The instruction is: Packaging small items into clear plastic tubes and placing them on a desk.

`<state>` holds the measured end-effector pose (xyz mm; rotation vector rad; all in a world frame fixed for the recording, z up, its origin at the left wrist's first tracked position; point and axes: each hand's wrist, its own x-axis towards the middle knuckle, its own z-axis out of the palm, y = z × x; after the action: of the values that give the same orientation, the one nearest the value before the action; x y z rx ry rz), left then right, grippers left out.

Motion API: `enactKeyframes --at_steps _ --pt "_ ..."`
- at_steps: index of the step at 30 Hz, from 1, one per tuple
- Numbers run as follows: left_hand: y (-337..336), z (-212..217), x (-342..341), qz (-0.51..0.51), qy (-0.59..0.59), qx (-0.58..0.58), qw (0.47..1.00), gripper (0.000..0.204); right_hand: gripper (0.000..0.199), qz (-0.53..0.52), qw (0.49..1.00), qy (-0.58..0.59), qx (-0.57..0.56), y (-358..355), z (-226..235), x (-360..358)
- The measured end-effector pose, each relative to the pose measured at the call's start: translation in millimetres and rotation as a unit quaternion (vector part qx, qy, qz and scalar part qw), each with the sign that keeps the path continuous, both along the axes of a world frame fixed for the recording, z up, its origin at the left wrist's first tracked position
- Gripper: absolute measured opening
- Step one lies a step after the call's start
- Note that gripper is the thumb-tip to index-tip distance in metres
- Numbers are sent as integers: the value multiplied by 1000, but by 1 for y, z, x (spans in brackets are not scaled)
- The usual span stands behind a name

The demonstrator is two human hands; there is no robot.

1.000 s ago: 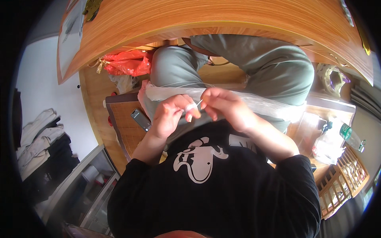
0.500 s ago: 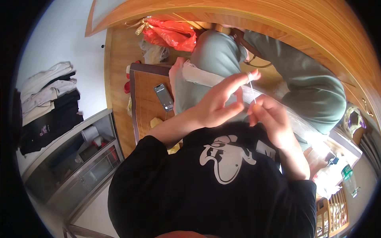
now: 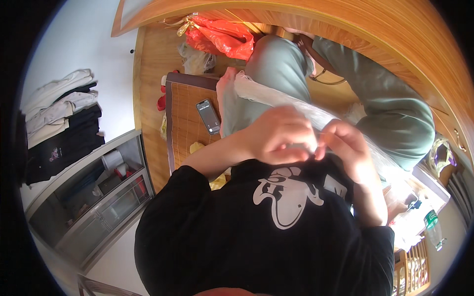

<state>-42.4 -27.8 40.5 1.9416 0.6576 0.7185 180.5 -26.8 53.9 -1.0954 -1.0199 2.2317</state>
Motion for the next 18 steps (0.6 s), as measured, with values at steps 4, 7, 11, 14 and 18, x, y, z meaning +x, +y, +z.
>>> enactKeyframes --at_steps 4,7,11,14,18 --pt "-3 -1 17 196 78 144 967 48 19 31 998 57 7 2 0 4" --pt "-19 -12 23 40 -378 -406 831 59 22 32 999 27 25 -2 -1 -6" --pt "8 -1 12 95 19 -20 995 23 22 -66 990 120 19 -6 -5 13" --pt "-6 -13 26 200 -126 -107 966 37 21 84 996 20 -25 0 -3 3" --pt "-2 -4 4 14 -237 -354 905 31 22 -53 991 96 -76 -11 -17 1"
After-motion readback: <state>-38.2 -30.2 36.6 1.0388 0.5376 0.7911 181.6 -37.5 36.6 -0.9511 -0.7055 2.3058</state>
